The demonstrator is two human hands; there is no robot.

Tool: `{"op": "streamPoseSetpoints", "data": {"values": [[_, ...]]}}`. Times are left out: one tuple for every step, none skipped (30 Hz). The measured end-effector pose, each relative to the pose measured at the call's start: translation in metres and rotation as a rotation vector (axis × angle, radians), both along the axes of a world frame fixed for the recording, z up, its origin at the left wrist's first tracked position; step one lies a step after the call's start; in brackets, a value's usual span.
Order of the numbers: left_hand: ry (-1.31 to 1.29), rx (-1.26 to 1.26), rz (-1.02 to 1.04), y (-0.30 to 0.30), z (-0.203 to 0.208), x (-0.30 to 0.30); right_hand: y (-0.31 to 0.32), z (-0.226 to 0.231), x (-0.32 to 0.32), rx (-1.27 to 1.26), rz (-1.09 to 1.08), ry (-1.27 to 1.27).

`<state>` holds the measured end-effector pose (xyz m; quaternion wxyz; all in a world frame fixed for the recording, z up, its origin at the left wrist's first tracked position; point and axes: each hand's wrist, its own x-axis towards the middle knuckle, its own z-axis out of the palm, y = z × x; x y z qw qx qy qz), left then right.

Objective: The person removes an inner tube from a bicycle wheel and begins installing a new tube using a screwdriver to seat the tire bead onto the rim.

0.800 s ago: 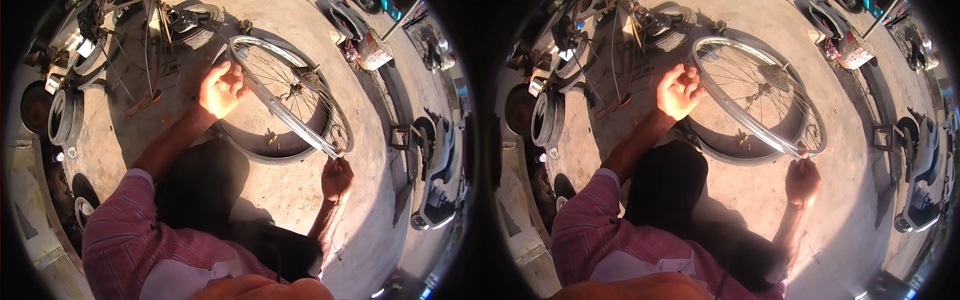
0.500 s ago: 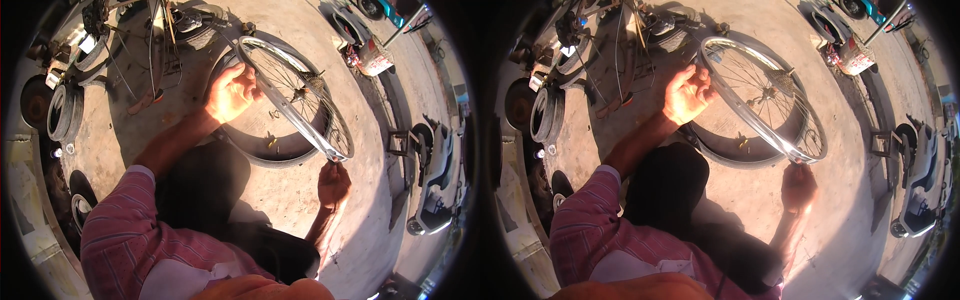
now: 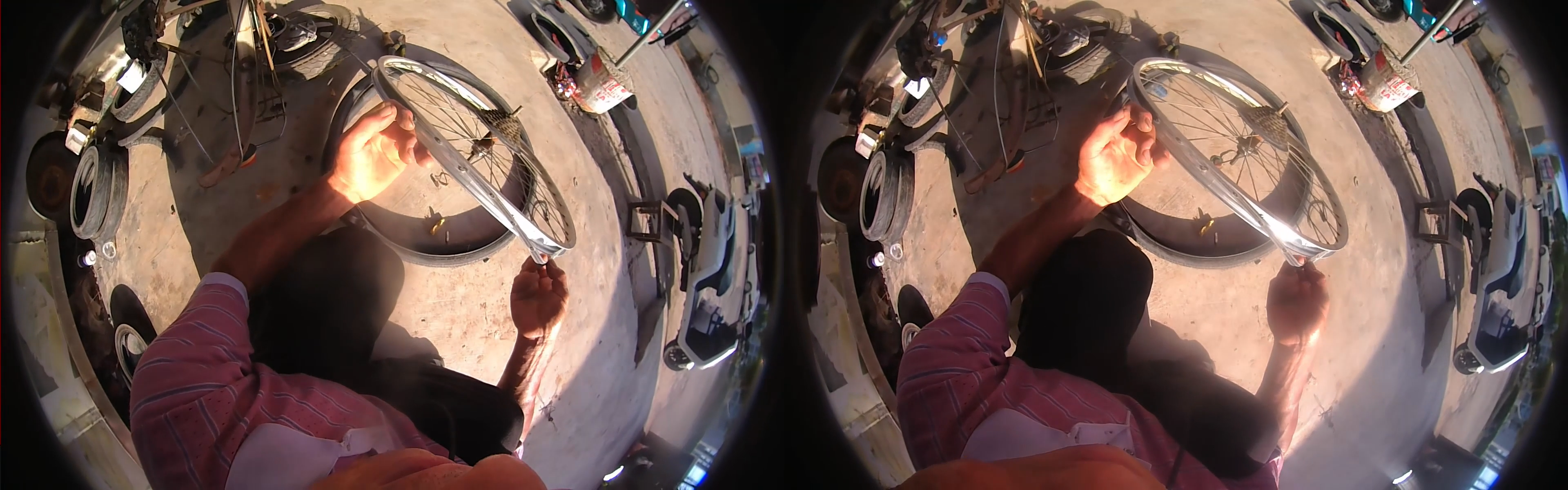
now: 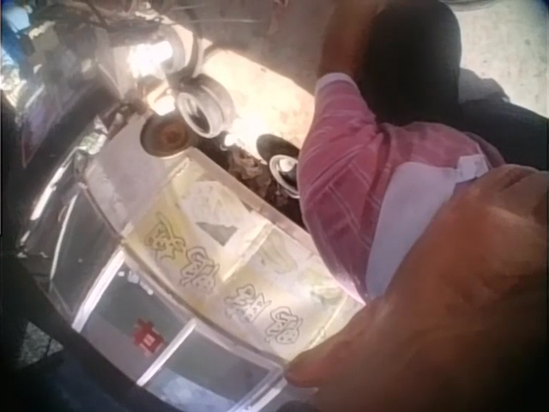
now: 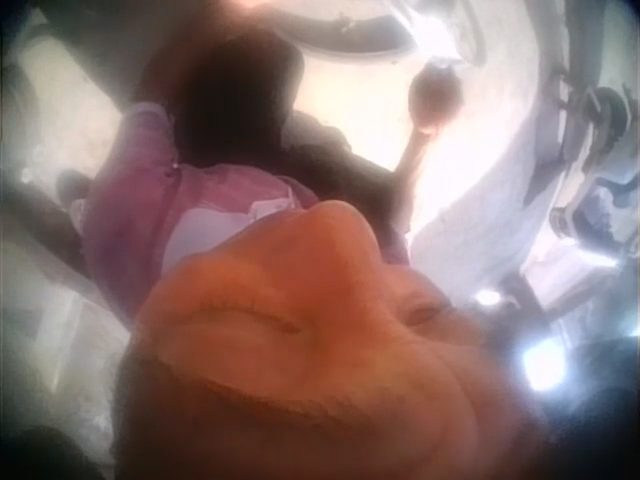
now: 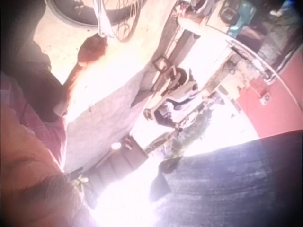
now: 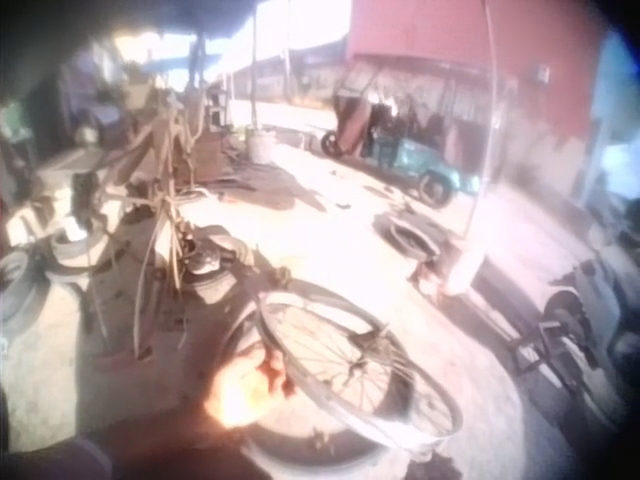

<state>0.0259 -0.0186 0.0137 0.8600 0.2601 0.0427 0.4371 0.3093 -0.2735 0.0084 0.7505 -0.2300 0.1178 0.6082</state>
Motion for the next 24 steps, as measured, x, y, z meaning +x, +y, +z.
{"op": "streamPoseSetpoints", "data": {"values": [[-0.001, 0.0, -0.002, -0.001, -0.001, 0.0, 0.0, 0.001, 0.0, 0.054, 0.035, -0.04], [0.0, 0.008, -0.007, -0.002, -0.002, 0.0, 0.0, 0.002, -0.001, 0.081, 0.053, -0.06], [0.003, 0.019, -0.01, -0.003, -0.002, 0.0, 0.0, 0.004, -0.002, 0.109, 0.07, -0.079], [0.004, 0.02, -0.011, -0.004, 0.0, 0.0, 0.0, 0.006, -0.006, 0.104, 0.047, -0.112], [0.005, 0.02, -0.012, -0.004, 0.002, -0.001, 0.001, 0.008, -0.01, 0.102, 0.036, -0.127], [0.004, 0.019, -0.016, -0.004, 0.003, 0.0, 0.002, 0.011, -0.014, 0.099, 0.024, -0.145], [0.004, 0.02, -0.017, -0.004, 0.003, 0.0, 0.003, 0.015, -0.018, 0.085, 0.005, -0.185], [-0.003, 0.038, -0.022, -0.003, 0.002, 0.001, 0.004, 0.017, -0.021, 0.07, -0.013, -0.226], [-0.01, 0.055, -0.026, -0.003, 0.001, 0.002, 0.005, 0.019, -0.025, 0.07, -0.013, -0.226], [-0.01, 0.054, -0.027, -0.002, 0.0, 0.002, 0.006, 0.02, -0.027, 0.028, -0.051, -0.234], [-0.005, 0.09, -0.02, -0.001, -0.002, 0.003, 0.006, 0.02, -0.028, -0.015, -0.09, -0.242], [0.0, 0.125, -0.012, -0.001, -0.003, 0.004, 0.005, 0.019, -0.027, -0.015, -0.09, -0.242], [0.0, 0.125, -0.012, -0.001, -0.002, 0.004, 0.003, 0.016, -0.025, 0.047, -0.038, -0.242], [0.0, 0.125, -0.013, -0.002, -0.001, 0.004, 0.002, 0.015, -0.025, 0.11, 0.013, -0.243], [-0.001, 0.124, -0.013, -0.002, -0.002, 0.005, 0.002, 0.015, -0.025, 0.109, 0.013, -0.243], [-0.001, 0.123, -0.014, -0.003, -0.003, 0.006, 0.004, 0.016, -0.026, 0.162, 0.04, -0.241], [0.006, 0.137, -0.016, -0.004, -0.005, 0.007, 0.004, 0.017, -0.027, 0.215, 0.067, -0.239], [0.015, 0.153, -0.018, -0.005, -0.006, 0.007, 0.004, 0.018, -0.028, 0.215, 0.067, -0.238], [0.016, 0.152, -0.018, -0.005, -0.006, 0.008, 0.004, 0.019, -0.03, 0.171, 0.033, -0.248], [0.012, 0.147, -0.015, -0.005, -0.007, 0.008, 0.004, 0.02, -0.031, 0.126, -0.001, -0.259], [0.005, 0.143, -0.012, -0.005, -0.006, 0.008, 0.005, 0.022, -0.033, 0.126, -0.001, -0.26], [0.004, 0.143, -0.012, -0.004, -0.007, 0.009, 0.006, 0.025, -0.034, 0.102, -0.022, -0.265], [0.009, 0.155, -0.013, -0.004, -0.009, 0.009, 0.006, 0.027, -0.036, 0.077, -0.042, -0.27], [0.015, 0.169, -0.012, -0.004, -0.008, 0.009, 0.007, 0.029, -0.036, 0.079, -0.042, -0.27]]}}
